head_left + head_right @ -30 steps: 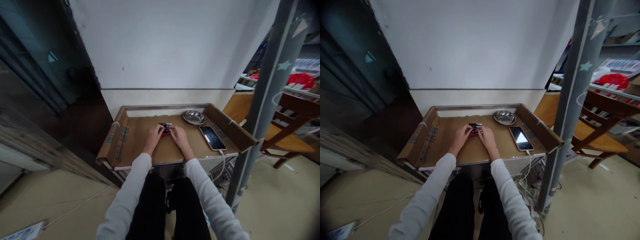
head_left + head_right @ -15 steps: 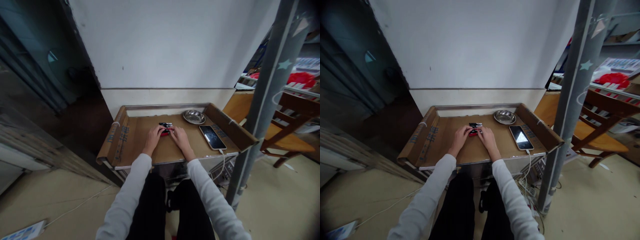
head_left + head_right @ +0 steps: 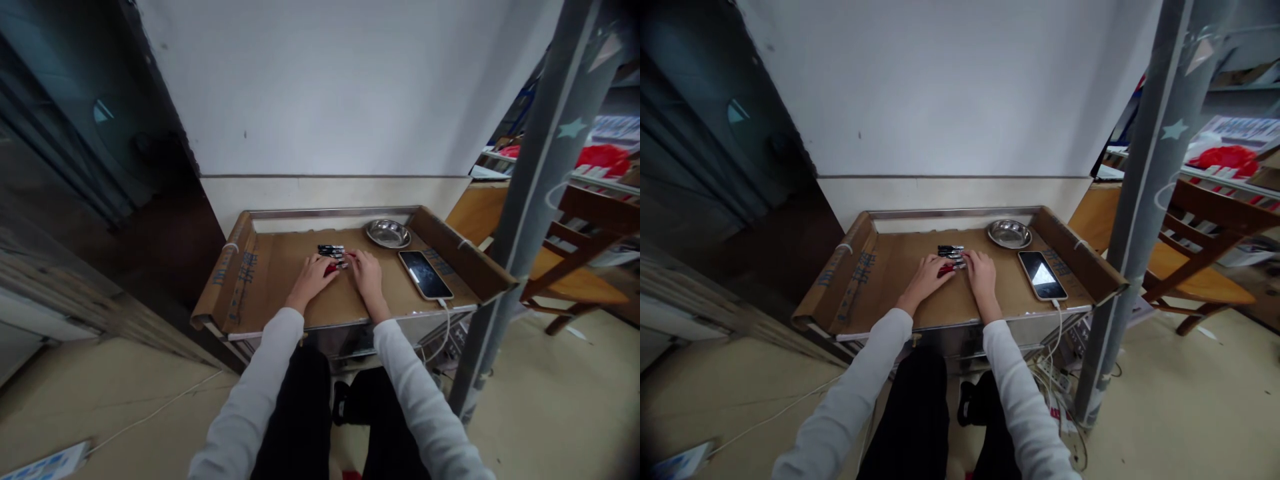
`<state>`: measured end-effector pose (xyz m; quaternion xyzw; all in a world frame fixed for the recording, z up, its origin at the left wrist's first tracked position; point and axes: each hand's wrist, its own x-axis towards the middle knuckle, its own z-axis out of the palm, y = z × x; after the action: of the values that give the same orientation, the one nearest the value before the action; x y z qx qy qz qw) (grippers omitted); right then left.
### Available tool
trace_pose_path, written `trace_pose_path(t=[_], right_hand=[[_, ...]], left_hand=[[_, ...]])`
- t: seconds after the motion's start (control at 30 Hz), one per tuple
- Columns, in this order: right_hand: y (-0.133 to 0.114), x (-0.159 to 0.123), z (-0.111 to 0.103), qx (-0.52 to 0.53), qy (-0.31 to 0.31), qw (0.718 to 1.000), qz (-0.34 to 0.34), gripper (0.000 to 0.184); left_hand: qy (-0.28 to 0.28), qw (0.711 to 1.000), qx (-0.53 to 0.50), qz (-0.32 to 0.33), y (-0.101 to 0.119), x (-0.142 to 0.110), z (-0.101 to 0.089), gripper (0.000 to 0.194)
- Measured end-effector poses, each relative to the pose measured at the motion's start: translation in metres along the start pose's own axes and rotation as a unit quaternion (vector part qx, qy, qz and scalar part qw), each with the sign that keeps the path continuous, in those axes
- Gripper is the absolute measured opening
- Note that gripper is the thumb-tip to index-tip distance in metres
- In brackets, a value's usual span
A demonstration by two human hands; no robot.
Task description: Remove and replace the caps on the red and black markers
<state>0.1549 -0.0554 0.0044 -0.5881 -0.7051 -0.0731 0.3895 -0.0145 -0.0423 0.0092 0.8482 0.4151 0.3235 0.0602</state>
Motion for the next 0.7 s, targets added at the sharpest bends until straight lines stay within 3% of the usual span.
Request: trace_pose_path(t=[0.13,0.27,0.4,0.57,0.7], right_hand=[[0.009,-0.002,0.004,-0.027,0.018,0.998,0.048,0.028],[0.010,-0.003,0.005,-0.026,0.002,0.998,0.050,0.028],[0.004,-0.001,0.002,-0.008,-0.027,1.000,-0.006,0.027],[-0.005,0.000,0.000,0.009,-0.071,0.996,-0.056,0.027],[-0.013,0.000,0.000,0.086,-0.098,0.985,-0.112,0.045]], left_hand=[[-0.033,0.999,0.030,0.028,0.000,-0.001,0.002,0.028],[-0.008,0.999,0.039,0.019,0.000,0.000,0.002,0.021],[0.037,0.998,0.042,-0.022,-0.001,0.001,0.001,0.018],[0.042,0.998,0.047,-0.019,-0.002,0.002,0.000,0.018],[0.064,0.996,0.046,-0.029,-0.002,0.002,-0.002,0.019]])
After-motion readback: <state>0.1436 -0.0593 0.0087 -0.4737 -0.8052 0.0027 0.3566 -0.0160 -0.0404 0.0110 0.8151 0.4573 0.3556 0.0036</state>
